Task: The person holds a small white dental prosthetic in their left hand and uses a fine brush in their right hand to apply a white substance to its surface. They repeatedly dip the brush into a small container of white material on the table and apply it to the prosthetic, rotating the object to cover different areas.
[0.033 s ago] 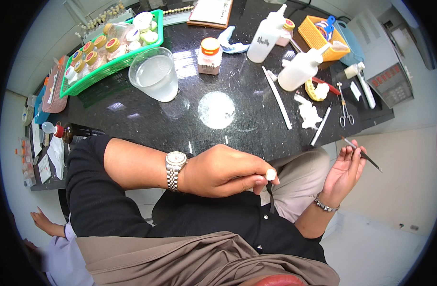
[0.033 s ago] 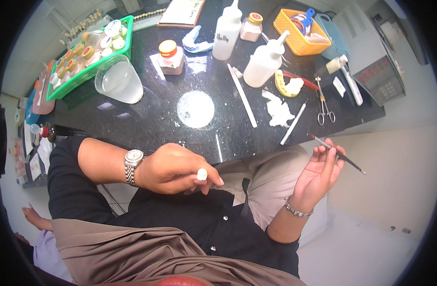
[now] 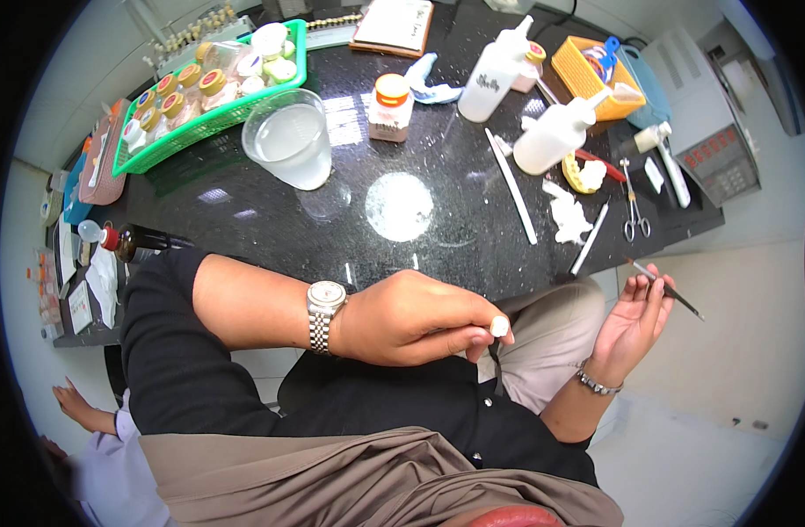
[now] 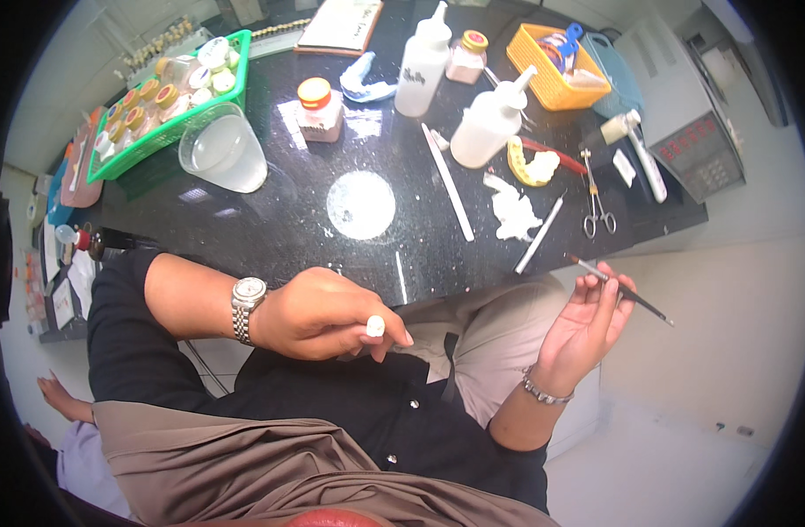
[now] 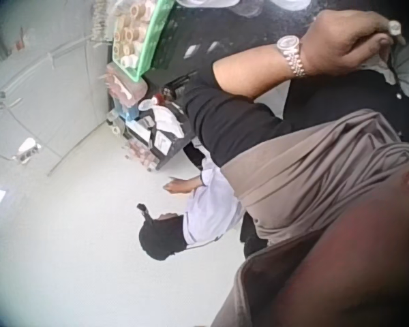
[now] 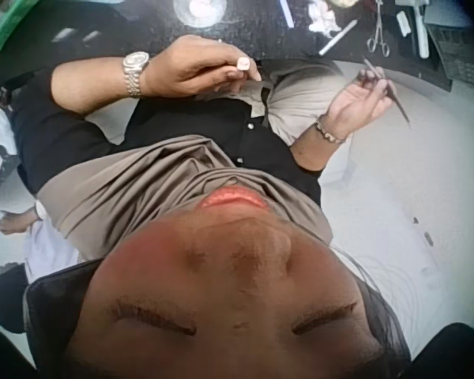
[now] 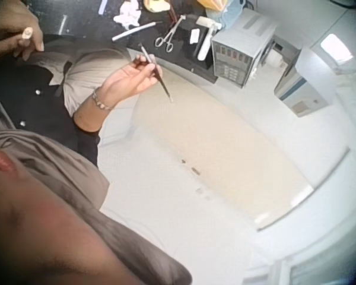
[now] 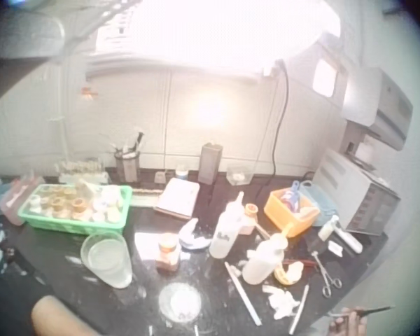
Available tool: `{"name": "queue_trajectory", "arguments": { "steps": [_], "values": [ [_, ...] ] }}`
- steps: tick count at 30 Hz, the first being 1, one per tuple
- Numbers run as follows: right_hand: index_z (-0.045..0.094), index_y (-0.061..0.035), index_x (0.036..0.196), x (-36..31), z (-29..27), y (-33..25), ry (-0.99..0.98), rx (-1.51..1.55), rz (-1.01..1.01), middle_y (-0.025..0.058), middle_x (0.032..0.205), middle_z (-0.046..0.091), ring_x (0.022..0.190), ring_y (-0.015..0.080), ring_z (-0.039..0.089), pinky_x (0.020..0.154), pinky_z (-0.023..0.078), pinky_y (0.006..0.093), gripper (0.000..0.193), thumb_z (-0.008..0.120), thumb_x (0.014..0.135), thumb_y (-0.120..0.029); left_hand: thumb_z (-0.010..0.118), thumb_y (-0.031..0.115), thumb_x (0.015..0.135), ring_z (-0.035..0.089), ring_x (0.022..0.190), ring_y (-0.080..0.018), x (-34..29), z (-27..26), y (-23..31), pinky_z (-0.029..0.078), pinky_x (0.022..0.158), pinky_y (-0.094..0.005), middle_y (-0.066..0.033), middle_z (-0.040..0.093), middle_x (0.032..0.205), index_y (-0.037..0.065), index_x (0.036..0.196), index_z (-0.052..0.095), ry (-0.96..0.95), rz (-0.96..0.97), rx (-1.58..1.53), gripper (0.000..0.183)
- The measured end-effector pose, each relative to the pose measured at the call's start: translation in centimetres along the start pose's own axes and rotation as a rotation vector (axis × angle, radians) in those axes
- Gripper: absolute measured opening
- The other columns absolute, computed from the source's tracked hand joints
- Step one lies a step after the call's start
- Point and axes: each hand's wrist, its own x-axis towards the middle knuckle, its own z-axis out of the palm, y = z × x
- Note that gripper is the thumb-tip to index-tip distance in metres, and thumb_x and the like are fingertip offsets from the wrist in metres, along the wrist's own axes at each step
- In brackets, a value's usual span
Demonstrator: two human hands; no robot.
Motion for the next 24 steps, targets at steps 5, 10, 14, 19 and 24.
{"name": "queue_trajectory", "arguments": {
  "steps": [5,10,14,19,24],
  "values": [
    [0.043,-0.0053,0.102,-0.3,3.8,-1.0,-0.223,0.078,-0.049,0.0088,0.092,0.049,0.077,0.0126,0.048,0.065,0.041,0.0232,0.013,0.043,0.089,-0.006,0.048,0.01,0.088,0.061,0.067,-0.0178,-0.1,0.3,0.0,0.048,0.06,-0.028,-0.0042,0.06,0.072,0.003,0.1,0.055,0.005,0.048,-0.007,0.016],
    [0.036,-0.0032,0.098,-1.1,10.5,-1.2,-0.655,0.098,-0.09,0.0156,0.089,0.047,0.073,0.0185,0.05,0.062,0.049,0.0296,0.016,0.045,0.086,-0.008,0.047,0.014,0.089,0.062,0.072,-0.0183,-0.5,0.6,-0.3,0.048,0.062,-0.0293,-0.0064,0.061,0.088,0.004,0.104,0.055,-0.002,0.139,0.038,0.019],
    [0.038,-0.001,0.099,-1.8,16.8,0.0,-1.027,0.133,-0.088,0.0155,0.092,0.048,0.078,0.0202,0.054,0.065,0.051,0.0308,0.014,0.044,0.087,-0.005,0.047,0.015,0.09,0.061,0.074,-0.0202,-0.8,1.0,-0.9,0.048,0.063,-0.0301,-0.0075,0.061,0.087,0.002,0.104,0.054,-0.001,0.15,0.002,0.02],
    [0.05,0.003,0.098,-2.0,23.0,3.3,-1.189,-0.007,-0.169,0.011,0.093,0.052,0.087,0.016,0.057,0.071,0.051,0.0268,0.018,0.052,0.081,0.008,0.046,0.015,0.09,0.061,0.073,-0.0219,-0.8,1.1,-0.7,0.048,0.064,-0.0305,-0.0086,0.06,0.085,0.002,0.104,0.052,0.001,0.177,-0.037,0.02],
    [0.057,0.0001,0.087,-2.4,24.8,6.0,-1.197,-0.283,-0.386,0.0055,0.082,0.059,0.067,0.0127,0.059,0.06,0.047,0.0242,0.012,0.061,0.076,0.001,0.047,0.014,0.09,0.06,0.072,-0.0219,-1.0,1.1,-0.5,0.049,0.062,-0.0301,-0.0075,0.06,0.083,0.003,0.103,0.052,0.011,0.195,-0.003,0.019]
  ]
}}
